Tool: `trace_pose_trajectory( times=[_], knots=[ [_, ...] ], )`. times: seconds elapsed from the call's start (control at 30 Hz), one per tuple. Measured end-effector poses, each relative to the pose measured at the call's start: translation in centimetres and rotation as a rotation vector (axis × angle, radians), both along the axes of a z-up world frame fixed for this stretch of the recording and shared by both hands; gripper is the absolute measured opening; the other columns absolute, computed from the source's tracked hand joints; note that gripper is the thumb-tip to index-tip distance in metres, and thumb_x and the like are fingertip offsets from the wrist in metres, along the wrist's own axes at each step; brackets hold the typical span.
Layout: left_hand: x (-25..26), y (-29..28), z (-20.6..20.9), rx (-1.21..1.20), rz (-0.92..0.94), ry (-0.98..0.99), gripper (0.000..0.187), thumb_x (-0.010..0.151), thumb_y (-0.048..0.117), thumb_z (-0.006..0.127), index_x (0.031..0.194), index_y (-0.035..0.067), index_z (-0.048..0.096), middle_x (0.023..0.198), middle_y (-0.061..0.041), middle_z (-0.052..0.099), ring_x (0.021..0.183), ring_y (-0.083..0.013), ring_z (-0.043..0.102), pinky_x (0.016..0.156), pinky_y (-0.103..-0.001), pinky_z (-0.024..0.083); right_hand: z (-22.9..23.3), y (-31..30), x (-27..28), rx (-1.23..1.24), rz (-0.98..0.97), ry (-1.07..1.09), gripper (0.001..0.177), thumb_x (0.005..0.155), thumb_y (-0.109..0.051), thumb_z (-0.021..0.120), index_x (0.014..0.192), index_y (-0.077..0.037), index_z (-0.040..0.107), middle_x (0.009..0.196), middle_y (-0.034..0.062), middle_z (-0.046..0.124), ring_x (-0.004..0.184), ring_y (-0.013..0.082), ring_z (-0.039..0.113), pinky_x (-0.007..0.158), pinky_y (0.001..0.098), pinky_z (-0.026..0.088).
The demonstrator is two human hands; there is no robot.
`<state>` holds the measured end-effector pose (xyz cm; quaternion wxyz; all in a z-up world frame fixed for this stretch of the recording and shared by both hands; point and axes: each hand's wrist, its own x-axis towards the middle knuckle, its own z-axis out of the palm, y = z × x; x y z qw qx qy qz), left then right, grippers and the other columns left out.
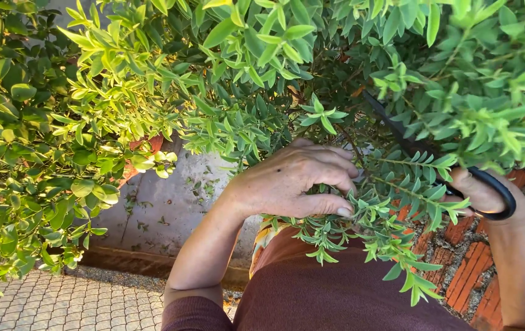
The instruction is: The person is using a pair of scissors to prune branches and leaves from potted plants in a garden area.
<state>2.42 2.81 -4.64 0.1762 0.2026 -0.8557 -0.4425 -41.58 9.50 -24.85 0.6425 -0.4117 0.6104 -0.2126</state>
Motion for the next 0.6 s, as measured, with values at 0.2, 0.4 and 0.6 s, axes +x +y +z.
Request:
trace_pose_trajectory(
  times=[0.2, 0.4, 0.6],
  knots=[
    [0.0, 0.1, 0.3, -0.007, 0.014, 0.007, 0.032, 0.094, 0.043, 0.073, 0.108, 0.014, 0.075, 0.126, -0.004, 0.072, 0.139, -0.027, 0.057, 0.112, -0.047, 0.039, 8.3, 0.9, 4.1, -0.141, 0.197, -0.615, 0.082, 0.09, -0.067, 0.058, 0.12, 0.009, 0.055, 0.064, 0.0075, 0.057, 0.046, 0.0126, 0.046, 0.039, 0.0256, 0.036],
    [-0.2, 0.1, 0.9, -0.018, -0.017, 0.057, 0.029, 0.096, 0.039, 0.073, 0.106, 0.012, 0.073, 0.118, -0.004, 0.073, 0.13, -0.0257, 0.063, 0.107, -0.045, 0.045, 5.7, 4.9, 1.9, -0.094, 0.368, -0.611, 0.095, 0.093, -0.068, 0.062, 0.142, 0.011, 0.041, 0.099, 0.0204, 0.059, 0.068, 0.0223, 0.057, 0.054, 0.0342, 0.052],
    [-0.2, 0.2, 1.6, 0.013, -0.045, 0.164, 0.027, 0.101, 0.035, 0.071, 0.107, 0.008, 0.071, 0.113, -0.007, 0.073, 0.11, -0.0255, 0.07, 0.096, -0.037, 0.055, 11.7, 6.3, 4.8, -0.277, 0.163, -0.467, 0.098, 0.093, -0.065, 0.066, 0.157, 0.006, 0.046, 0.103, 0.0208, 0.063, 0.075, 0.0194, 0.054, 0.058, 0.0325, 0.05]
  ],
)
